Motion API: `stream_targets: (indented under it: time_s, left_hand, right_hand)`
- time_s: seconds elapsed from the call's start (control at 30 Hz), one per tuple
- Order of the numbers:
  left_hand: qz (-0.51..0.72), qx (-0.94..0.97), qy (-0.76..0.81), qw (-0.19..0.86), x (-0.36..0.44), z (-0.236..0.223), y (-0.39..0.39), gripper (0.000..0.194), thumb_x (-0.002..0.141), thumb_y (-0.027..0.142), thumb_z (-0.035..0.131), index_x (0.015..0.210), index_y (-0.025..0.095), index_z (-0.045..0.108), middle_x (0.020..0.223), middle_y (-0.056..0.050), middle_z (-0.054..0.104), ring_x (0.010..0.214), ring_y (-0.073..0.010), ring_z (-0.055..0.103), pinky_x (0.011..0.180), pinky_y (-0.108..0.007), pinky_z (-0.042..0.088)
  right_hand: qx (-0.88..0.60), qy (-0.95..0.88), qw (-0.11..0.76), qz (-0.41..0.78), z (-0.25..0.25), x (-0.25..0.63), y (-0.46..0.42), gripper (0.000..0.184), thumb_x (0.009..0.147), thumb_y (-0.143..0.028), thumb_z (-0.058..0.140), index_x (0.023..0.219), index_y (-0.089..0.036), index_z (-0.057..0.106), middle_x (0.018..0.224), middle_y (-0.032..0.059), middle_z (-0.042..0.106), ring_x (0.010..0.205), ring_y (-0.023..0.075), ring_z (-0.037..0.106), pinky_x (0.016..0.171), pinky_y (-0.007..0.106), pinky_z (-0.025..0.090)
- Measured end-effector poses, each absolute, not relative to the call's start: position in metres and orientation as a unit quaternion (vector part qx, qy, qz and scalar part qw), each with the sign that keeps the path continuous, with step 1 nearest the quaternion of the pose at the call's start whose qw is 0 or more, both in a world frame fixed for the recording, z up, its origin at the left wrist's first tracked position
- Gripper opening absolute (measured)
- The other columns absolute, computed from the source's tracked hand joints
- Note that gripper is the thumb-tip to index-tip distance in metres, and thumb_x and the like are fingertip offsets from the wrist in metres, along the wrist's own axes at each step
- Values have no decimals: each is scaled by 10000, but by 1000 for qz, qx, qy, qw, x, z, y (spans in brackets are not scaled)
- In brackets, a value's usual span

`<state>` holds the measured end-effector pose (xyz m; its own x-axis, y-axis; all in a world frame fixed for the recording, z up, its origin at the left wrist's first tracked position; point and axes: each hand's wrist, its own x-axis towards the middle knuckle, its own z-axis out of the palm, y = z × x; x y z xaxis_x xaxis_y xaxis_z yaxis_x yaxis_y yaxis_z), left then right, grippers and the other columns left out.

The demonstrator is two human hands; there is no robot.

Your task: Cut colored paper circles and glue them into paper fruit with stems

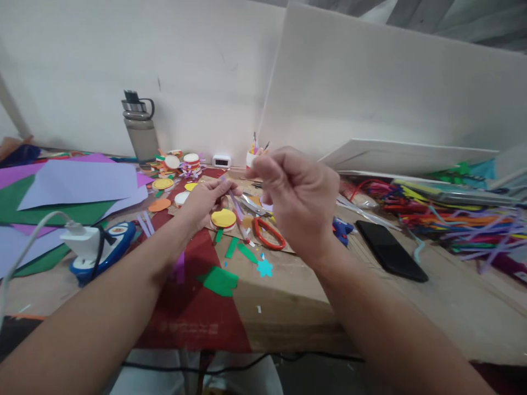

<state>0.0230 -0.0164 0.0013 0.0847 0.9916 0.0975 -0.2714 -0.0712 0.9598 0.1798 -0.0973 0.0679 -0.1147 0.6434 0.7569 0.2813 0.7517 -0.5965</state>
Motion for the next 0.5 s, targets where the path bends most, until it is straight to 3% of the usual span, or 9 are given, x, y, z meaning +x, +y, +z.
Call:
stream_targets:
  time_s: [0.07, 0.17, 0.23, 0.33, 0.4, 0.5]
  left_hand:
    - [529, 523, 356, 566, 24, 0, -17, 247, 721, 363, 724, 744, 121, 680, 747, -73, 701, 400, -33, 414, 354, -176, 219]
    - [500, 566, 346, 556, 25, -1, -17, 298, 714, 417, 722, 768, 125, 698, 784, -89, 712, 412, -35, 409, 370, -181, 235]
    - [479, 593, 354, 542, 25, 0, -18, 307, 715, 433, 715, 776, 132, 714, 793, -94, 714, 432, -46, 431, 391, -188, 273]
    - [439, 647, 375, 498, 26, 2, -21, 276, 748, 418, 680, 739, 147, 728, 696, -68, 687, 440, -66, 454, 409, -198, 289]
    - [417, 675, 395, 462, 28, 3, -24, 243, 760, 374, 667, 678, 152, 721, 559, -28, 618, 421, -70, 441, 415, -198, 284]
    - [393, 704, 413, 424, 30, 4, -26, 205, 740, 313, 685, 617, 150, 700, 456, 13, 525, 399, -63, 402, 419, -192, 269]
  right_hand:
    - [-353, -704, 604, 123, 57, 186, -79, 416, 907, -448, 496, 571, -204, 497, 560, -22, 451, 597, 110, 481, 566, 244, 383]
    - [-393, -679, 611, 105, 36, 194, -53, 468, 884, -357, 526, 497, -197, 318, 520, -40, 326, 543, 91, 380, 566, 250, 341]
    - [-403, -670, 609, 136, 25, 196, -41, 389, 841, -314, 575, 542, -197, 355, 568, -44, 376, 577, 91, 397, 592, 247, 354]
    - [-398, -687, 562, 232, 18, 194, -35, 209, 778, -357, 643, 793, -189, 521, 787, -14, 545, 718, 108, 504, 664, 250, 418]
    - [-394, -696, 521, 298, 16, 191, -36, 308, 754, -376, 661, 955, -182, 533, 891, 14, 586, 769, 122, 549, 667, 259, 453]
    - [-387, -690, 505, 345, 12, 185, -40, 350, 739, -315, 656, 1032, -177, 523, 856, 12, 608, 695, 124, 577, 584, 253, 469]
